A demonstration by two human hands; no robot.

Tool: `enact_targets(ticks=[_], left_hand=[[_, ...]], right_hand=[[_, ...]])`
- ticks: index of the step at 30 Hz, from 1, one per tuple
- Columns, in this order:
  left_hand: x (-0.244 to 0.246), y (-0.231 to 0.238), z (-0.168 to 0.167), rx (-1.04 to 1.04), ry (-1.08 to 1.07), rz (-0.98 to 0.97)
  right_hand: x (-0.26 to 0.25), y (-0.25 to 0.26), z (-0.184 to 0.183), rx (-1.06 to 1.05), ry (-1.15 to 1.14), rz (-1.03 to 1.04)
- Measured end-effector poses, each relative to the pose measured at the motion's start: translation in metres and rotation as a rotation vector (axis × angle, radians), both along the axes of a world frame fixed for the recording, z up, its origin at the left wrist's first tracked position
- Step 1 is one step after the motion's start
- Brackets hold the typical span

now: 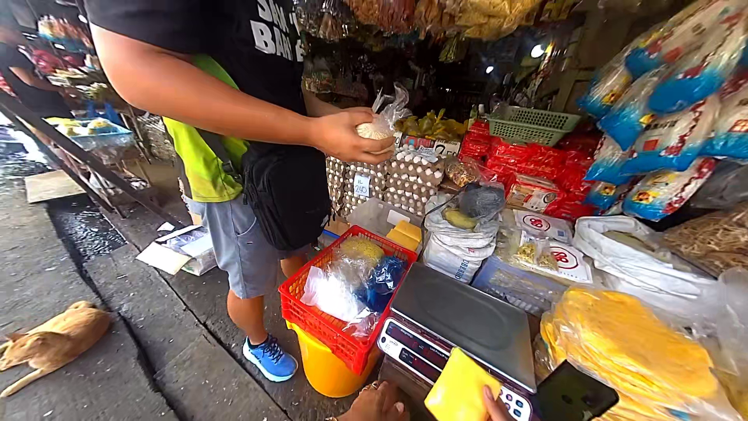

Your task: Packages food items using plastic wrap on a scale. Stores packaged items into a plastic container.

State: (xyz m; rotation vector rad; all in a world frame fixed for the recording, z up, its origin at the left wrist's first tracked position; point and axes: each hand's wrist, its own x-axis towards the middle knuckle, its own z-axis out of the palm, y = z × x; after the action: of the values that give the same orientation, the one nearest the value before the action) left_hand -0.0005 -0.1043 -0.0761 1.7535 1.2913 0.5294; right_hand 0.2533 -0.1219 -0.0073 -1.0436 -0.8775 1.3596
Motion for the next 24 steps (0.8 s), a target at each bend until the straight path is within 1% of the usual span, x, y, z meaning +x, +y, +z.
enact_targets(ticks=[2, 3, 5, 7, 10, 12, 14, 16, 18, 19, 20, 21, 22, 24], left_hand=[[0.002, -0.003, -0.038, 0.011, 0.251, -0.017], [0.006, -0.011, -0.056, -0.001, 0.341, -0.024], [0.013, -0.019, -0.076, 0.085, 0.452, -0.011], [0.010, -0.022, -0.076, 0.092, 0.463, -0.017], [0.008, -0.020, -0.077, 0.117, 0.437, -0.016], [0.010, -0.018, -0.078, 0.123, 0.442, -0.014], [0.010, -0.018, -0.072, 0.114, 0.448, -0.031], [0.010, -0.016, -0.060, 0.107, 0.460, -0.072], [0.012, -0.018, -0.058, 0.104, 0.471, -0.071], [0.014, -0.018, -0.064, 0.107, 0.469, -0.046], [0.015, -0.018, -0.067, 0.109, 0.465, -0.030], [0.015, -0.019, -0.069, 0.115, 0.458, -0.021], [0.015, -0.020, -0.070, 0.119, 0.449, -0.015], [0.015, -0.019, -0.072, 0.119, 0.446, -0.014]], right_hand=[[0.010, 0.043, 0.020, 0.067, -0.080, -0.060], [0.014, 0.066, 0.028, 0.085, -0.118, -0.099], [0.017, 0.112, 0.046, 0.106, -0.227, -0.162], [0.017, 0.148, 0.058, 0.061, -0.315, -0.189], [0.019, 0.189, 0.063, -0.009, -0.451, -0.179], [0.023, 0.209, 0.061, -0.056, -0.543, -0.133], [0.026, 0.220, 0.060, -0.128, -0.635, -0.096], [0.030, 0.225, 0.062, -0.180, -0.800, -0.083], [0.035, 0.226, 0.070, -0.185, -1.091, -0.081], [0.036, 0.222, 0.080, -0.152, -1.208, -0.091], [0.034, 0.214, 0.094, -0.068, -1.251, -0.114], [0.031, 0.202, 0.107, 0.067, -1.219, -0.142], [0.025, 0.187, 0.123, 0.240, -1.130, -0.153], [0.008, 0.139, 0.156, 0.638, -0.910, -0.139]])
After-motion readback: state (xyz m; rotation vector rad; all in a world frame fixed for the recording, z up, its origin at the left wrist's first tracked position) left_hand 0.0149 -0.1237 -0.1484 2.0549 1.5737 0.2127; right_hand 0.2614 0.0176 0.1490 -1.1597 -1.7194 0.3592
